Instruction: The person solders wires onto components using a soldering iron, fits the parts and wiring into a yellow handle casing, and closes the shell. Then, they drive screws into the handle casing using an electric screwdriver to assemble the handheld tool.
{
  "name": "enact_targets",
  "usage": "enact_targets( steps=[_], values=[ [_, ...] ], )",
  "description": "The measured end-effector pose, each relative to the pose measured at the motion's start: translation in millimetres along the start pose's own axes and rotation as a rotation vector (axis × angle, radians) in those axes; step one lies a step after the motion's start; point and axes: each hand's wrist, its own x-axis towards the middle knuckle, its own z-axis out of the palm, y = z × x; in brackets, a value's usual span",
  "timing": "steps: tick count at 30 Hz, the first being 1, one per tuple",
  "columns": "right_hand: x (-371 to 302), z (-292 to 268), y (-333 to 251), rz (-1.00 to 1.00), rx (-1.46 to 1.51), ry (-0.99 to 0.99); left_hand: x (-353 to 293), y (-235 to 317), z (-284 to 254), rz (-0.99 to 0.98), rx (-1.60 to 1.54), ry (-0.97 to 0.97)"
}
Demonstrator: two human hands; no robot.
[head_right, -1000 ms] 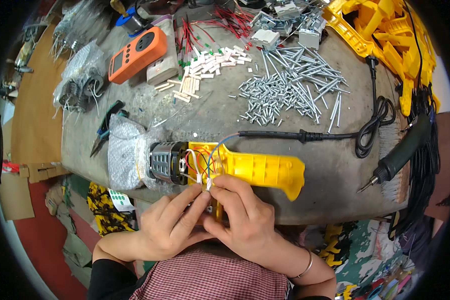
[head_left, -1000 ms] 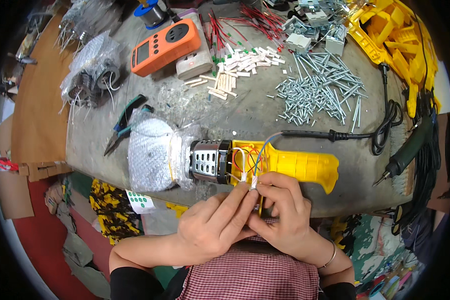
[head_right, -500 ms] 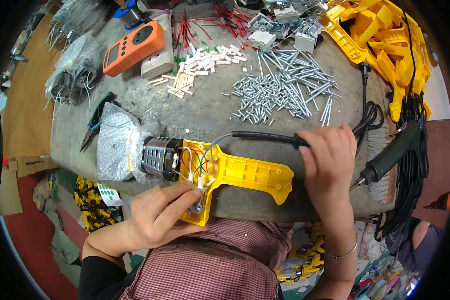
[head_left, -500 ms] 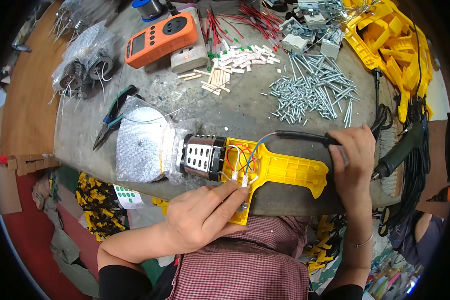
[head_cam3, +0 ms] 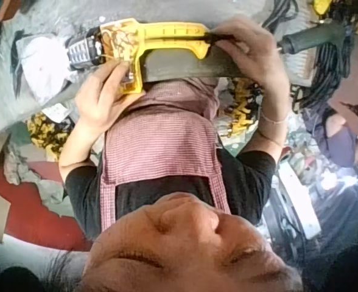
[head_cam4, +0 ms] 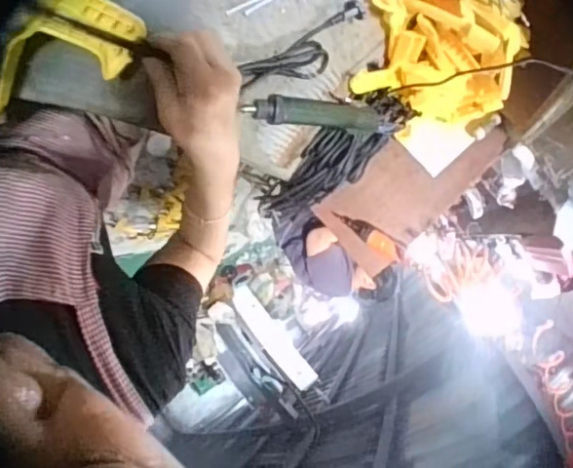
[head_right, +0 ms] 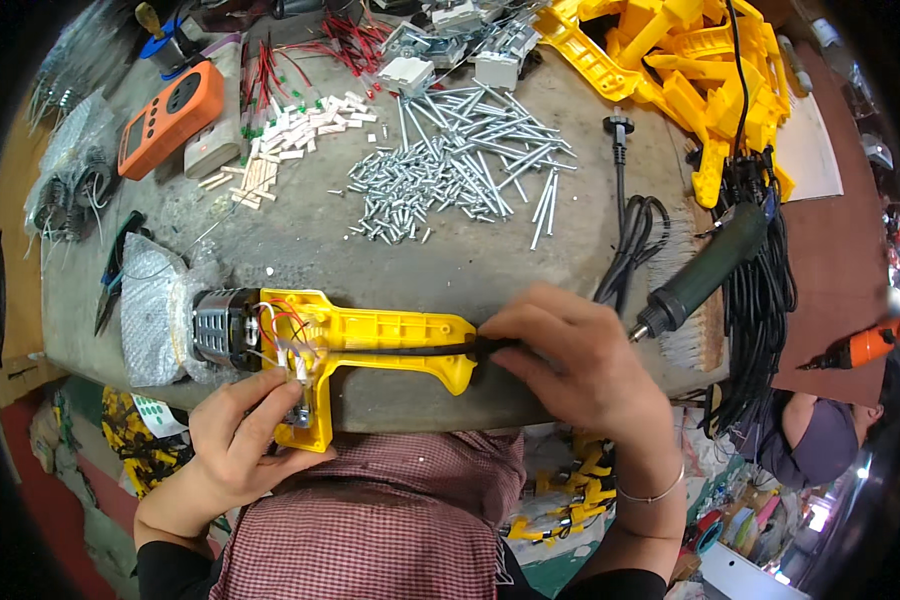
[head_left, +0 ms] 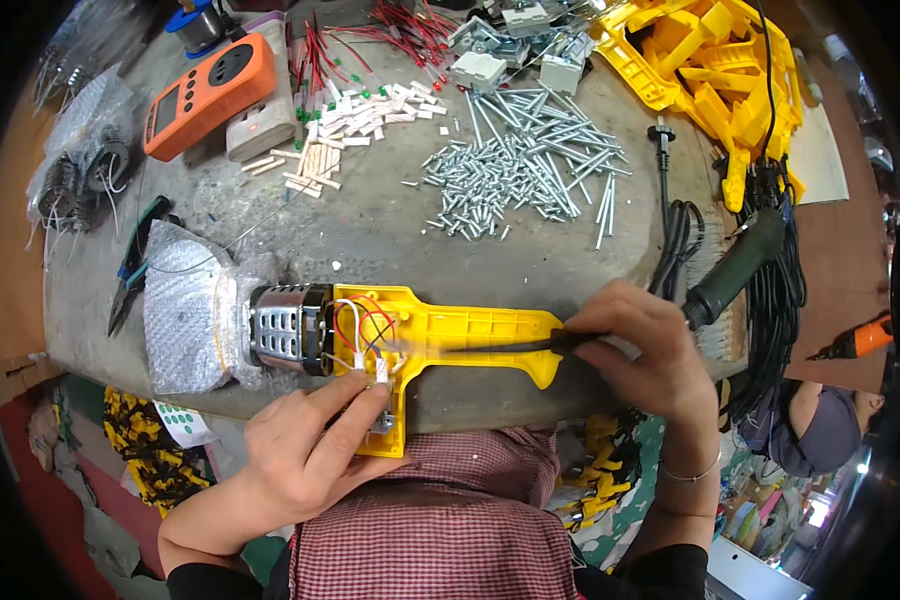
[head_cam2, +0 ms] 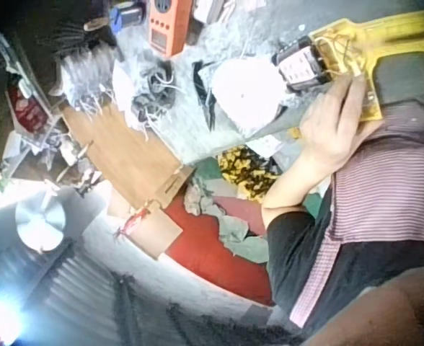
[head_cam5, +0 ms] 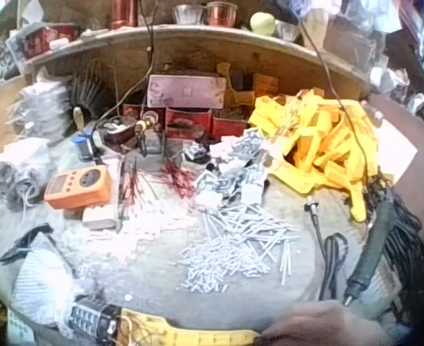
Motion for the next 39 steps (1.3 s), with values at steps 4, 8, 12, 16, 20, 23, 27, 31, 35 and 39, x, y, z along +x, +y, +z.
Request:
enact_targets(
  steps=[4, 8, 12, 16, 20, 23, 27, 31, 35, 39],
  values=[
    [-8.0, 10.7, 5.0, -0.03, -0.114, 0.053, 1.4, 1.9, 5.1, 0.017, 0.013, 0.051],
    [-3.2, -14.5, 0.2, 0.017, -0.226, 0.239, -4.9, 0.6, 5.0, 0.022, 0.025, 0.084],
    [19.7, -76.0, 62.7, 0.398, -0.75, 0.524, -3.7, -0.1, 0.1, 0.042, 0.01, 0.063],
    [70.5, -84.8, 108.9, 0.517, -0.944, 0.434, 7.7, -6.7, -8.7, 0.071, -0.001, 0.036],
    [73.4, -89.5, 88.5, 0.495, -0.816, 0.635, 5.9, -4.5, 2.0, 0.098, -0.029, 0.222],
    [79.5, -84.8, 21.5, 0.108, -0.596, 0.745, 9.9, -9.1, 2.1, 0.111, -0.116, 0.244],
    [146.6, -51.1, -95.7, -0.326, -0.701, 0.435, 2.7, -11.2, -2.0, 0.146, -0.12, 0.182],
    [240.1, 3.6, -139.1, -0.506, -0.983, 0.089, 0.3, -10.8, -2.7, 0.19, -0.126, 0.209],
    [311.4, 39.9, -139.0, -0.285, -1.195, -0.203, 2.9, -7.7, 2.8, 0.205, -0.188, 0.266],
    [329.0, 53.3, -149.6, -0.225, -1.231, -0.256, 5.8, -7.5, 6.6, 0.214, -0.287, 0.184]
  ],
)
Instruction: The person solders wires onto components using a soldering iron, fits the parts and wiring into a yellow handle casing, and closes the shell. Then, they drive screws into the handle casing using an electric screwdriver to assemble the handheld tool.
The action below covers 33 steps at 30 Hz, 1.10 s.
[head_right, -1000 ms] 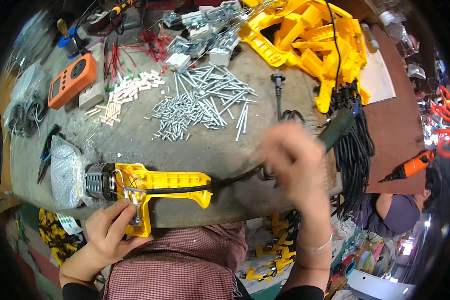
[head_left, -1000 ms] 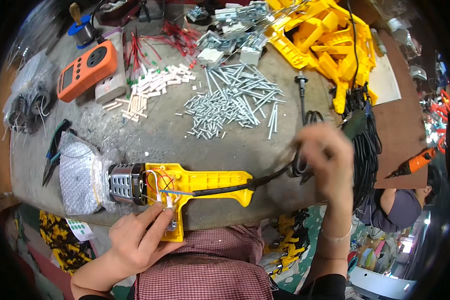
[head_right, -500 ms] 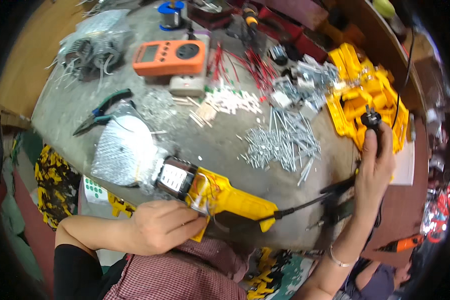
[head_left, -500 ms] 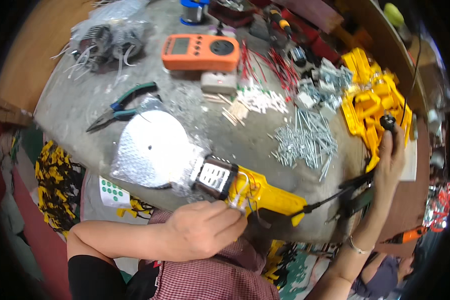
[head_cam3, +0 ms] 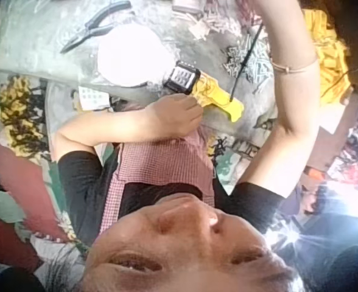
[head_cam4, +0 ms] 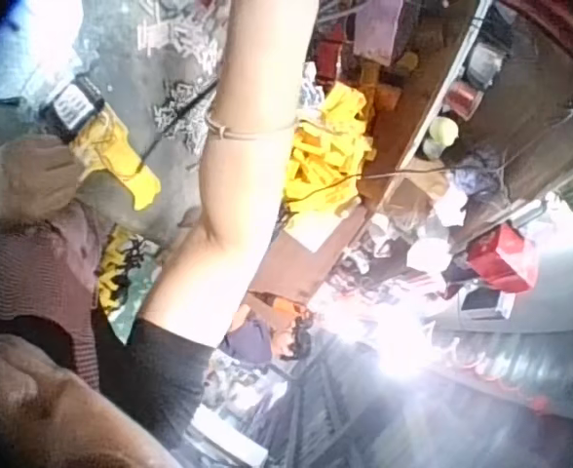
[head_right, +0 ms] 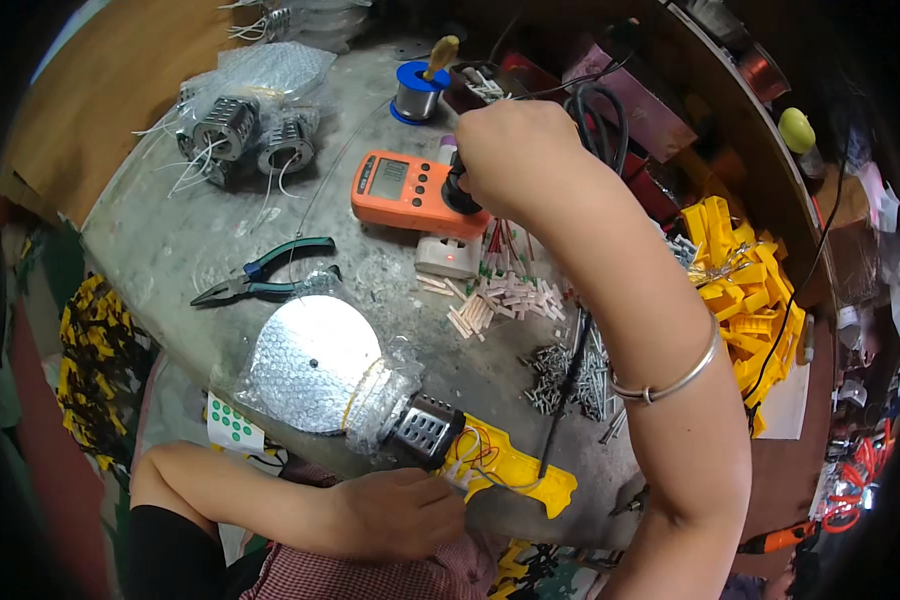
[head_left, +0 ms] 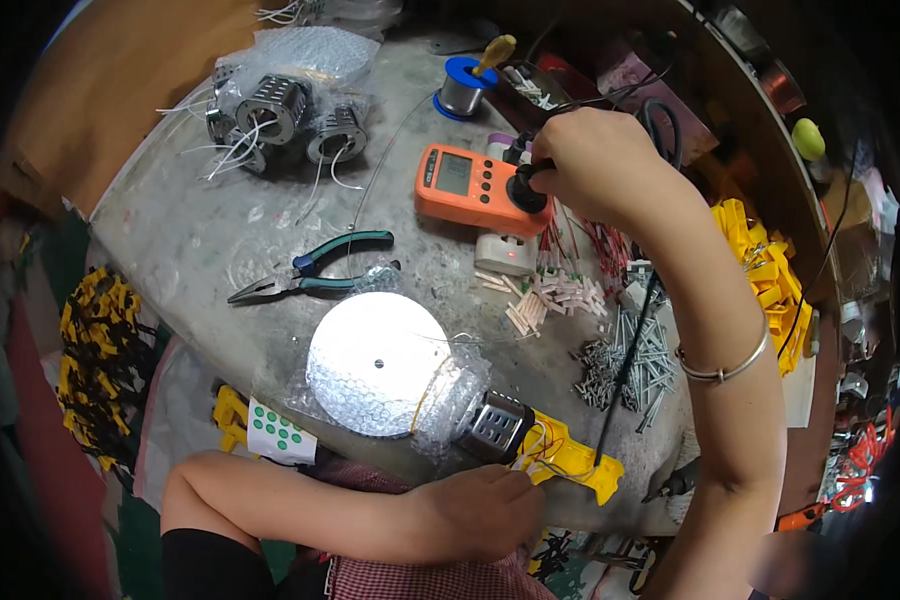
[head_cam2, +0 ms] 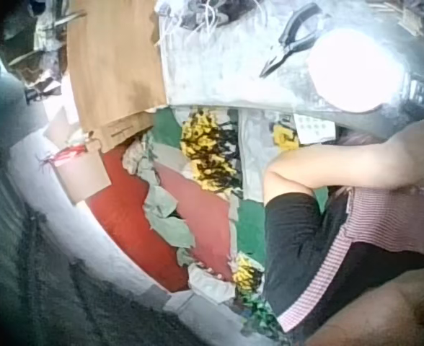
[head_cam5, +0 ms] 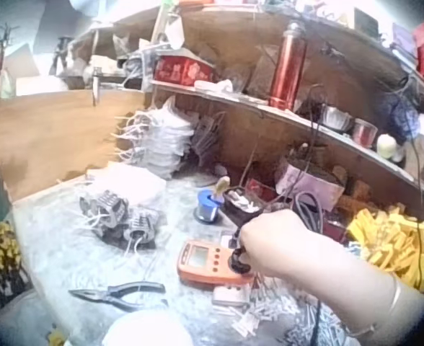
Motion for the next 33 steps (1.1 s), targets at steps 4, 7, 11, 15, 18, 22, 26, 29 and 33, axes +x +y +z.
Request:
enact_targets(
  steps=[4, 7, 11, 15, 18, 22, 26, 29, 33],
  values=[
    [8.8, 7.6, -7.9, -0.096, -0.019, 0.013, 8.1, 2.8, -8.5, 0.043, 0.212, -0.077],
    [12.3, 4.4, -14.9, -0.145, -0.099, 0.055, 12.5, 5.3, -10.5, 0.049, 0.364, -0.122],
    [-2.1, -17.0, 0.8, -0.068, -0.015, -0.07, 31.4, 17.7, -13.4, -0.139, 0.466, -0.353],
    [-0.6, -29.7, -8.6, 0.009, 0.094, -0.47, 19.1, 11.0, -4.1, -0.278, 0.352, -0.154],
    [-39.8, -8.6, 19.3, 0.133, 0.168, -0.496, 9.4, -9.8, 0.3, -0.156, 0.199, -0.084],
    [-73.3, -8.2, 24.3, 0.229, 0.227, -0.45, 9.4, -8.6, -6.6, -0.113, 0.122, -0.071],
    [-85.4, -2.8, 40.8, 0.307, 0.239, -0.412, 14.1, -7.8, -10.5, -0.052, 0.22, -0.099],
    [-89.4, 1.4, 60.7, 0.36, 0.227, -0.382, 13.7, -3.9, -7.8, -0.011, 0.302, -0.083],
    [-89.1, -1.3, 57.1, 0.389, 0.205, -0.34, 13.1, 7.0, -3.9, -0.037, 0.483, -0.084]
  ],
)
